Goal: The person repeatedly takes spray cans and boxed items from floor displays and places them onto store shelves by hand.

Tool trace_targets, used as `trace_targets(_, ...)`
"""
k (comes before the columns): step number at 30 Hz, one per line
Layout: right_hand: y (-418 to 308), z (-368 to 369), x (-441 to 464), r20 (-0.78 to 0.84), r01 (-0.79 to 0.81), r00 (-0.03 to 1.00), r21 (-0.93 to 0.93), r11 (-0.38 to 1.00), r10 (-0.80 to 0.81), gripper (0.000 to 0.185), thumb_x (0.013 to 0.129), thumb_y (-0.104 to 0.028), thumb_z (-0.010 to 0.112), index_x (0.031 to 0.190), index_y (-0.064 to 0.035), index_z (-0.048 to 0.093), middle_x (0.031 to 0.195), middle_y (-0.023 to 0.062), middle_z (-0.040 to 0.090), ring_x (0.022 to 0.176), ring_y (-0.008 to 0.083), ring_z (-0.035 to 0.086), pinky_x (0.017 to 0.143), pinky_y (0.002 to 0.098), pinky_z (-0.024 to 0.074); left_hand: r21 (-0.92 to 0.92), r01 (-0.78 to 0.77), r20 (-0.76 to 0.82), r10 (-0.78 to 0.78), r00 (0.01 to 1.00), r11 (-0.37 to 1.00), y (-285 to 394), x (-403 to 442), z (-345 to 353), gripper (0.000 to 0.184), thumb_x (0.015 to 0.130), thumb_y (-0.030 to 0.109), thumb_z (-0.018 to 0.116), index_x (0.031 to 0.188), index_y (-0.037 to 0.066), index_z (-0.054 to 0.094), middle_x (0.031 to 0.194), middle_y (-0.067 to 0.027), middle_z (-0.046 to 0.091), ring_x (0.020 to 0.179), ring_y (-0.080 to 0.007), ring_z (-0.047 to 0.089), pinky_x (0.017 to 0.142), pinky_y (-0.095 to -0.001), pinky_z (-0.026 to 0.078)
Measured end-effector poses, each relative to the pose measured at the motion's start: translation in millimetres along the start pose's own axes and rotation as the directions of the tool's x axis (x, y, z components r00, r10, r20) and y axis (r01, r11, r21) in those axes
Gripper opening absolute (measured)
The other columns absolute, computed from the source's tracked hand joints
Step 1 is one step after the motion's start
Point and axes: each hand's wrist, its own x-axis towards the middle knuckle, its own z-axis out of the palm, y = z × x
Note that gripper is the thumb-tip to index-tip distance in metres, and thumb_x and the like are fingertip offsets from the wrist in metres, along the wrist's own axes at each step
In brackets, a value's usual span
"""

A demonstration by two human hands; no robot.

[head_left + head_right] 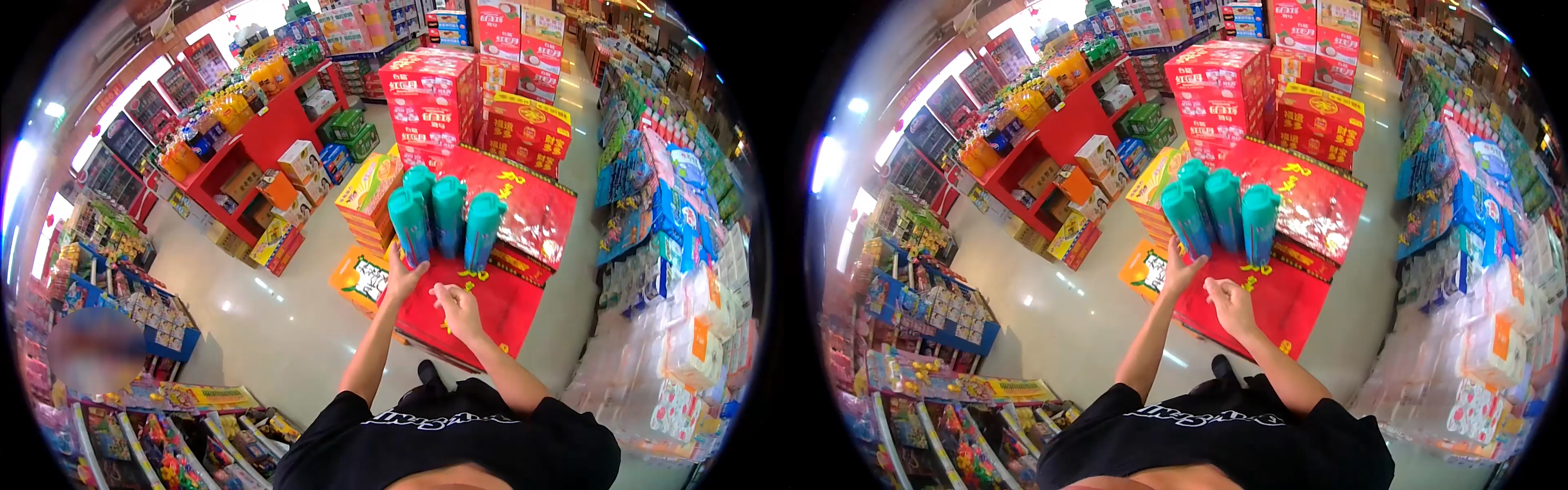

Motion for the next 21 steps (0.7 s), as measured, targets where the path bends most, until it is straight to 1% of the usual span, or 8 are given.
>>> trace_targets(2,8.4,17.9,27.6,-0.061,0.118,0.991,-0.011,0.993,-0.118,0.024,0.099,-0.02,0.063,0.101,0.0041,0.066,0.095,0.0087,0.068,0.08,0.0081,0.062,0.073,0.0249,0.0508,-0.134,-0.078,0.005,0.079,0.997,0.988,-3.9,24.1,2.8,0.096,0.074,0.018,0.084,0.147,-0.007,0.026,0.143,-0.0245,0.042,0.136,-0.032,0.041,0.113,-0.0404,0.032)
trace_targets(3,25.9,22.5,42.8,-0.056,0.12,0.991,-0.02,0.993,-0.121,0.038,0.094,-0.029,0.069,0.113,0.0027,0.064,0.104,0.0138,0.069,0.088,0.0186,0.067,0.078,0.03,0.0536,-0.131,-0.101,0.054,0.109,0.993,0.986,-5.3,30.9,0.8,0.091,0.072,0.011,0.083,0.145,-0.002,0.031,0.135,-0.0204,0.05,0.128,-0.0302,0.047,0.109,-0.04,0.037)
trace_targets(5,23.0,32.2,60.0,-0.079,0.157,0.982,-0.187,0.97,-0.174,0.044,0.092,-0.028,0.07,0.121,0.0026,0.06,0.117,0.017,0.065,0.103,0.025,0.065,0.083,0.0336,0.0534,-0.281,-0.019,0.114,0.053,0.992,0.96,-14.1,36.9,3.6,0.085,0.07,0.007,0.082,0.142,0.001,0.037,0.127,-0.0169,0.055,0.12,-0.0291,0.053,0.104,-0.0398,0.042)
trace_targets(7,20.8,34.3,65.8,-0.029,0.121,0.99,-0.31,0.943,-0.137,0.055,0.091,-0.027,0.071,0.132,0.0029,0.05,0.131,0.0208,0.055,0.115,0.0312,0.059,0.089,0.039,0.052,-0.211,-0.008,0.133,0.037,0.99,0.978,-22.6,40.2,3.7,0.081,0.069,0.007,0.081,0.138,0.001,0.04,0.124,-0.017,0.056,0.116,-0.0293,0.055,0.101,-0.04,0.043)
trace_targets(12,36.4,43.0,58.3,-0.073,0.218,0.963,-0.361,0.907,-0.26,0.067,0.087,-0.025,0.073,0.136,0.0068,0.04,0.127,0.0249,0.051,0.116,0.0354,0.054,0.096,0.0431,0.0461,-0.102,-0.044,-0.002,0.044,0.999,0.994,-14.2,7.4,1.7,0.079,0.063,0.012,0.084,0.132,0.001,0.047,0.119,-0.0194,0.056,0.112,-0.0342,0.056,0.098,-0.0413,0.044)
trace_targets(16,14.1,42.2,26.3,-0.133,0.281,0.935,-0.292,0.914,-0.329,0.065,0.081,-0.022,0.079,0.129,0.0062,0.045,0.116,0.0241,0.053,0.113,0.0401,0.052,0.098,0.0467,0.0423,0.097,-0.093,-0.074,0.1,0.992,0.991,22.6,-57.5,1.0,0.076,0.064,0.015,0.084,0.129,0.001,0.047,0.113,-0.0186,0.052,0.108,-0.0374,0.052,0.093,-0.0444,0.044)
trace_targets(18,-16.4,33.6,3.3,-0.081,0.256,0.955,-0.271,0.928,-0.287,0.062,0.08,-0.022,0.08,0.125,0.0055,0.048,0.115,0.0243,0.054,0.112,0.0398,0.053,0.095,0.0466,0.043,0.17,-0.065,-0.136,0.088,0.987,0.983,44.4,-91.4,7.4,0.072,0.065,0.016,0.083,0.126,0.002,0.047,0.11,-0.0182,0.052,0.103,-0.0375,0.052,0.089,-0.0452,0.045)
trace_targets(21,-32.2,12.6,-26.4,0.073,0.266,0.963,-0.107,0.958,-0.26,0.05,0.076,-0.023,0.083,0.112,0.0006,0.057,0.106,0.0193,0.06,0.1,0.0349,0.06,0.084,0.0441,0.0478,0.387,-0.168,-0.207,0.264,0.942,0.906,50.8,-145.0,16.9,0.066,0.067,0.017,0.081,0.123,0.003,0.048,0.107,-0.0184,0.051,0.099,-0.0378,0.05,0.085,-0.0459,0.044)
